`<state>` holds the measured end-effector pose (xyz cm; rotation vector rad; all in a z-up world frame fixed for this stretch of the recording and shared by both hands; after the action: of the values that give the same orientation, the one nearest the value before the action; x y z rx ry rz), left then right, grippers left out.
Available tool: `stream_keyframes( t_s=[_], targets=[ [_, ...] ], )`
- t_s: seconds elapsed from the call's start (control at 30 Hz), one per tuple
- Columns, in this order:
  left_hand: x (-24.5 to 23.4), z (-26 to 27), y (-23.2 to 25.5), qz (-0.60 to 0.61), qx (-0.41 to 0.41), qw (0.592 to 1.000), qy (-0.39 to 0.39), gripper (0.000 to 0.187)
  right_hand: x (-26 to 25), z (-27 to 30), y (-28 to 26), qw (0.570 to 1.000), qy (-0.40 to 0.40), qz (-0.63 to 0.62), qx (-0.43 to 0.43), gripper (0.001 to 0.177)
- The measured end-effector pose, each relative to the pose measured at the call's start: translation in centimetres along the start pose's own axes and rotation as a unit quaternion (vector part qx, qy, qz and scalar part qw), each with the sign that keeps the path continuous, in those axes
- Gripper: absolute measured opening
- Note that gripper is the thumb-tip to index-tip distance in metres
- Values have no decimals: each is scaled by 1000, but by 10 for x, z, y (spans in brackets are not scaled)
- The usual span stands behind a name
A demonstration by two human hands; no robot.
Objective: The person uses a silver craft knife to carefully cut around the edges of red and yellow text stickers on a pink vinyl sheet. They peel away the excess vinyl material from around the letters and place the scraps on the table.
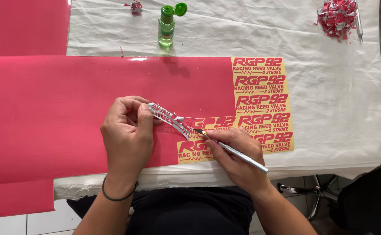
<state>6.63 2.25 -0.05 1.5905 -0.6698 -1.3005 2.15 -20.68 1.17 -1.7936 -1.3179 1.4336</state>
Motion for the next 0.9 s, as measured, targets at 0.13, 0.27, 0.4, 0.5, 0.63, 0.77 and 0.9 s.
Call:
stream_keyframes(
  t_s=[0.13, 0.27, 0.4, 0.5, 0.63, 0.77, 0.9],
  targets=[
    [0, 0, -1, -7, 3, 1000, -3, 12, 0, 1, 1, 1000, -3, -14, 1, 17],
    [-1, -1, -2, 15, -19, 1000, -3, 10, 0, 0, -1, 1000, -3, 0, -7, 15],
    [2, 0, 3, 102, -49, 993, -27, 10, 1, 0, -2, 1000, -2, -2, -9, 14],
    [5, -1, -1, 151, -83, 984, -35, 12, 1, 0, -2, 1000, -2, 2, -12, 14],
    [5, -2, -3, 170, -82, 981, -39, 11, 1, 0, -3, 1000, -3, 0, -10, 14],
    [4, -3, -6, 198, -92, 975, -31, 12, -2, 2, -1, 1000, 14, 7, 12, 16],
    [4, -4, -9, 228, -96, 969, -30, 9, -7, 4, 4, 991, 63, -93, 72, 15]
  ],
)
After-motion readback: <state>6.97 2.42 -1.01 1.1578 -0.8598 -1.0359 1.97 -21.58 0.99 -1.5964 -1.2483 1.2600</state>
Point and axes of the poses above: each hand's wrist, its own z-axis away from the middle knuckle, its own x-axis out of the palm, y = z × x, the point moved 7 cm from there along -z, towards the middle knuckle, and after that the axes turned 11 degrees about -z, right-handed, at the moved point
